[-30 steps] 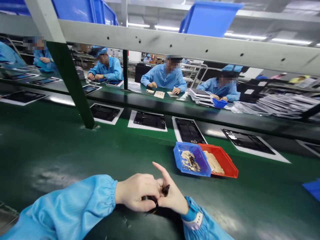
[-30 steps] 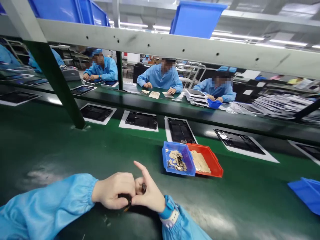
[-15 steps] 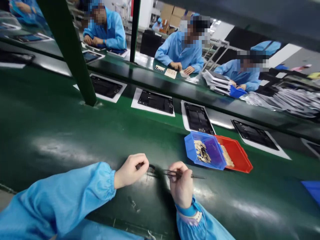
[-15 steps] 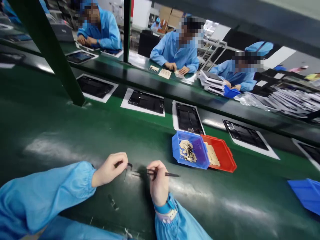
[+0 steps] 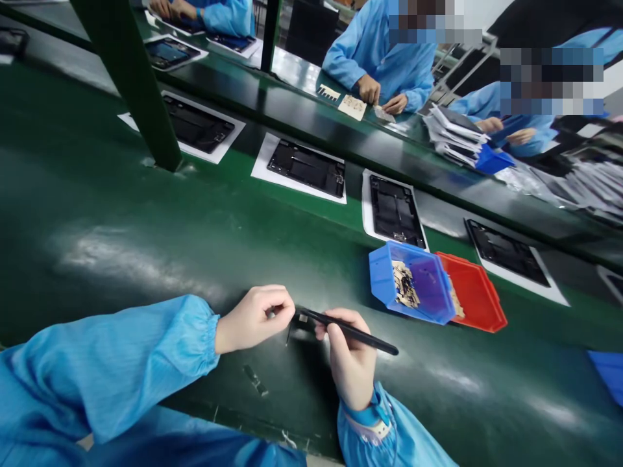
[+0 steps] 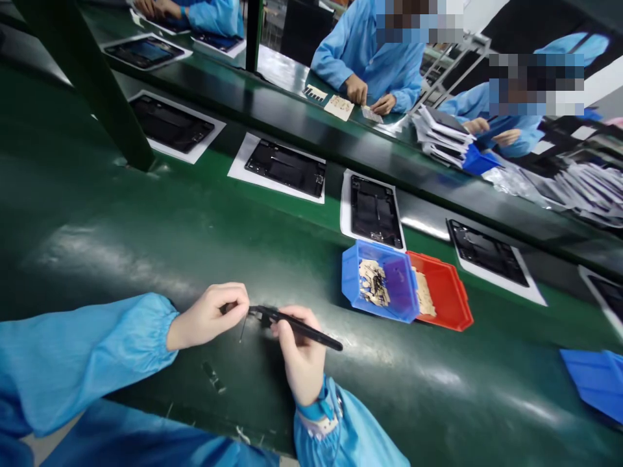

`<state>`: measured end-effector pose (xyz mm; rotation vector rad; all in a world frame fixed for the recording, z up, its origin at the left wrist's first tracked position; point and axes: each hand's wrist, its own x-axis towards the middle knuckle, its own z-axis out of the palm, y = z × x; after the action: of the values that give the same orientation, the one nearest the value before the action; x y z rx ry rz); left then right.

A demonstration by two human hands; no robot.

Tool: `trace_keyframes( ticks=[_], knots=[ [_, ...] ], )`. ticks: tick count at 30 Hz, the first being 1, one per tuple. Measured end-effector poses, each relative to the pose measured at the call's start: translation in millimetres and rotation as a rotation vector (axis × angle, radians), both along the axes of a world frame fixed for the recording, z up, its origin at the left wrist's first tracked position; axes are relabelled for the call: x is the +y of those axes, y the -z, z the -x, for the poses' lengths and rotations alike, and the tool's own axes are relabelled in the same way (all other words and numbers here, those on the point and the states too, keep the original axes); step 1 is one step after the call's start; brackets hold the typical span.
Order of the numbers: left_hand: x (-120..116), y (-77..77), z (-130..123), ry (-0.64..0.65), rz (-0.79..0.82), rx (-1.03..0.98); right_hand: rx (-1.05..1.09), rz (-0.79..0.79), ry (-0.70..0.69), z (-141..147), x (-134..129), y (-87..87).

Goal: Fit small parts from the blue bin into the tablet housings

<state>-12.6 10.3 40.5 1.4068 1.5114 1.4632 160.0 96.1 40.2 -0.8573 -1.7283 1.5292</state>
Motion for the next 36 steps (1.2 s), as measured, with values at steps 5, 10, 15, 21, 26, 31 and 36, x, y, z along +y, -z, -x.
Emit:
trace_keyframes(
  ticks=[5, 10, 15, 21, 26, 31, 36],
  knots=[
    [-2.6, -0.9, 1.1, 0.095, 0.025, -0.004, 0.055, 0.123, -0.08, -1.1, 0.7, 6.3],
    [-2.9, -1.0, 1.5, 0.113, 0.03, 0.011, 0.104, 0.166, -0.095, 0.2, -0.6, 5.3],
    [-0.7, 0.4, 1.1, 0.116, 0.042, 0.153, 0.127, 0.156, -0.084, 1.0, -3.3, 7.5],
    [9.3, 3.9, 36.0, -0.07, 0.187, 0.67, 0.118, 0.008, 0.035, -15.8, 14.2, 3.4],
    [66.0, -1.2, 68.8, -0.144, 0.385, 0.151, 0.055, -0.173, -0.015, -60.3, 46.6, -7.4],
    [179.3, -13.8, 62.1, -0.143, 0.494, -0.075, 0.158, -0.008, 0.023, -84.9, 68.4, 7.3],
    [285.9, -23.5, 37.7, -0.174, 0.608, -0.105, 0.311, 0.2, -0.046, -90.6, 80.4, 22.8]
  ],
)
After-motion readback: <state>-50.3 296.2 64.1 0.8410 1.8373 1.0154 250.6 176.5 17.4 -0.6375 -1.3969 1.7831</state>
